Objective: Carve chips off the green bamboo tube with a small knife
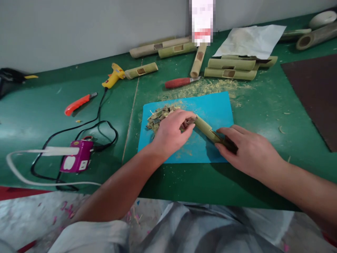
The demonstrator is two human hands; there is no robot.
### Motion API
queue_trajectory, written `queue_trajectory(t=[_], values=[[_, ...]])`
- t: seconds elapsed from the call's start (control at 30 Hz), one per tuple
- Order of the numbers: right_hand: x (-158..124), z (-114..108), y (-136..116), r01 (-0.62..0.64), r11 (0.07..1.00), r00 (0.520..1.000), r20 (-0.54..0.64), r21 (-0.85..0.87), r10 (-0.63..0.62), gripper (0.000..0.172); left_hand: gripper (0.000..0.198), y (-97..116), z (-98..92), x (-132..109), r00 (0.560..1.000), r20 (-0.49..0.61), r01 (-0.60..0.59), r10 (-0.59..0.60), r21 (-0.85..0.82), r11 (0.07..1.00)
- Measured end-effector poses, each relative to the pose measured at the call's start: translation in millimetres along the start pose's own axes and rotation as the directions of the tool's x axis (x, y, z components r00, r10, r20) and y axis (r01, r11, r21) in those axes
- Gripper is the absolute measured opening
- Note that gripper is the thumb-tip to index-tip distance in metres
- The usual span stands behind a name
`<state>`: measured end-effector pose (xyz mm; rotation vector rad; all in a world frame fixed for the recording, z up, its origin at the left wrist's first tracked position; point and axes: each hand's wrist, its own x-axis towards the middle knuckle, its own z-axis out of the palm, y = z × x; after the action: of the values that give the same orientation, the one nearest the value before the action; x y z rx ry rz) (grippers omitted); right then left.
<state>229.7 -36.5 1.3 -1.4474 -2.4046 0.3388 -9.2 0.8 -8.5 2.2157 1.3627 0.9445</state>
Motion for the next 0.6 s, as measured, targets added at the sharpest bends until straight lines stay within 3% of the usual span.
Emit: queue_trajectory(t=[0.33, 0.6], values=[[-2.7, 1.0, -2.9, 0.01, 0.999, 1.0, 0.007, -0.05, -0.01, 0.026, 0.02, 2.2, -5.4, 3.2, 0.992, 0.042, -0.122, 0.116, 0.19, 0.974], [-4.3, -1.1, -6.4, 0.013, 0.995, 1.0, 0.026, -0.094, -0.011, 0.027, 0.026, 0.2, -6.1, 1.4, 0.99, 0.114, -0.109, 0.086, 0.216, 0.97]])
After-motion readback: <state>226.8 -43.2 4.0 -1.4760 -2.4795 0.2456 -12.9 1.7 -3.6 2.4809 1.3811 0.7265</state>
